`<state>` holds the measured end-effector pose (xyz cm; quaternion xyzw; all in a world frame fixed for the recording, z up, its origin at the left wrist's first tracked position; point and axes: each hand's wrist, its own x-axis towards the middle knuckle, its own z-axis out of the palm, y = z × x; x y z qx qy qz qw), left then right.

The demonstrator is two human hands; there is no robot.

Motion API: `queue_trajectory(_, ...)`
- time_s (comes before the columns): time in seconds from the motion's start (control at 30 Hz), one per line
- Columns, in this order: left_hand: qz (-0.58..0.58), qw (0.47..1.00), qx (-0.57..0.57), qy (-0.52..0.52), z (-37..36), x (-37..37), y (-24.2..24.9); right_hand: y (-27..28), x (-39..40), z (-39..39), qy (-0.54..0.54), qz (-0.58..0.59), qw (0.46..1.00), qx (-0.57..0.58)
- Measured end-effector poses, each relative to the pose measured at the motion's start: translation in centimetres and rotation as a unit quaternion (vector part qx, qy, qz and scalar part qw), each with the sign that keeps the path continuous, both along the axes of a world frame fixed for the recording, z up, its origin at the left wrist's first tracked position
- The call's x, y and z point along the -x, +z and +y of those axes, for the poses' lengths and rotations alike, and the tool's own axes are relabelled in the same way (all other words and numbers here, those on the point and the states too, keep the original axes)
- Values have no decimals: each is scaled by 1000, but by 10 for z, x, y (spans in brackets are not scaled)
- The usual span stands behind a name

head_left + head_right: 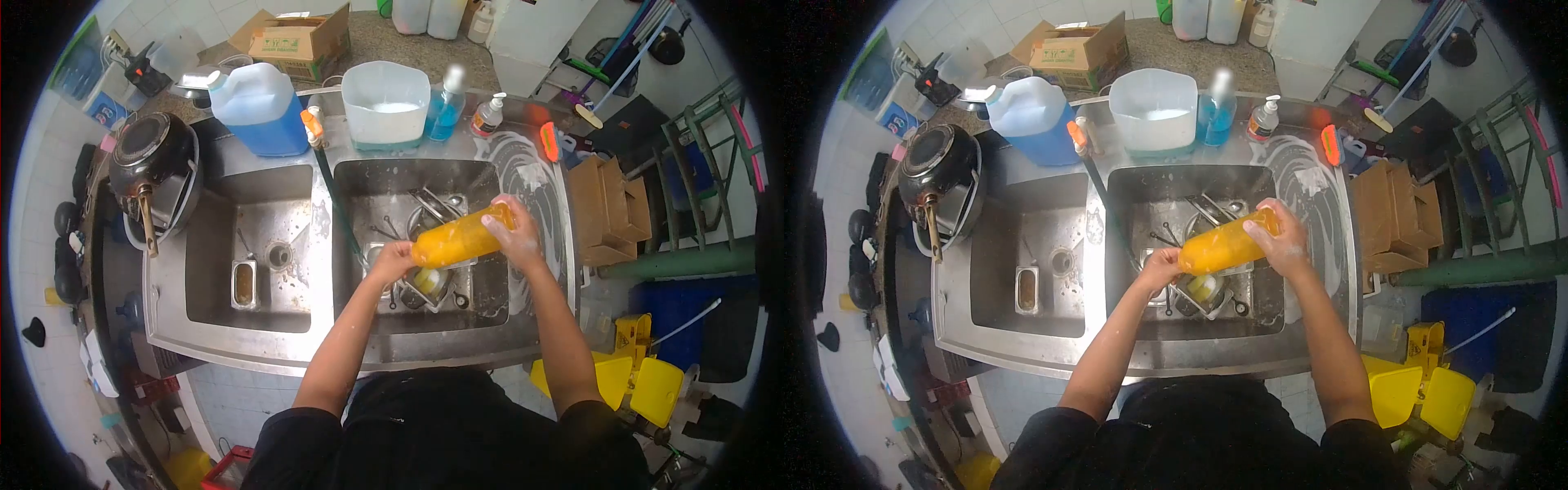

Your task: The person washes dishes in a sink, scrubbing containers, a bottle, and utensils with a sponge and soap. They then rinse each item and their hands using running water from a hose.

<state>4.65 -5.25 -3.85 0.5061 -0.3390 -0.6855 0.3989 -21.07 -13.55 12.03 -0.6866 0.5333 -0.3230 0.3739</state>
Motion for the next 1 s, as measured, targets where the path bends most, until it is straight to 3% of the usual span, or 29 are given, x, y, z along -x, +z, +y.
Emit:
queue_trajectory(0.13,114,993,-20,13,4,13,-14,10,7,0,12,-8,999,-44)
queue_trajectory(0.27,73,997,-7,30,21,-3,-19,9,37,-13,4,-49,999,-13)
queue_trajectory(0.33,5,995,-25,97,28,-20,-16,41,45,-19,-5,-20,999,36)
queue_trajectory(0.37,-16,996,-15,85,32,-35,-24,67,38,-13,-21,-2,1000,0)
queue_trajectory(0.47,-125,978,95,135,47,-51,-80,56,23,-5,28,271,951,145)
queue_trajectory(0.5,-150,969,125,149,50,-52,-78,46,14,-4,25,280,948,151)
queue_trajectory(0.57,11,978,-2,207,52,-54,-54,8,-5,-6,27,297,940,164)
queue_trajectory(0.63,177,932,-140,283,53,-50,-22,-51,-9,-15,14,344,923,174)
queue_trajectory(0.7,252,902,-144,320,59,-46,-28,-108,-13,-16,1,374,914,155)
queue_trajectory(0.73,289,884,-143,338,58,-42,-23,-109,-20,-10,-22,388,903,181)
queue_trajectory(0.8,258,884,-154,357,55,-31,-9,-109,-44,10,-67,414,877,234)
queue_trajectory(0.83,219,902,-150,341,49,-24,6,-103,-57,23,-47,311,927,205)
queue_trajectory(0.87,178,915,-150,330,44,-15,20,-87,-69,37,47,240,957,159)
queue_trajectory(0.93,140,936,-138,292,34,3,31,-58,-97,61,245,79,965,54)
queue_trajectory(1.0,128,967,-86,203,27,7,41,-100,-94,61,236,8,971,31)
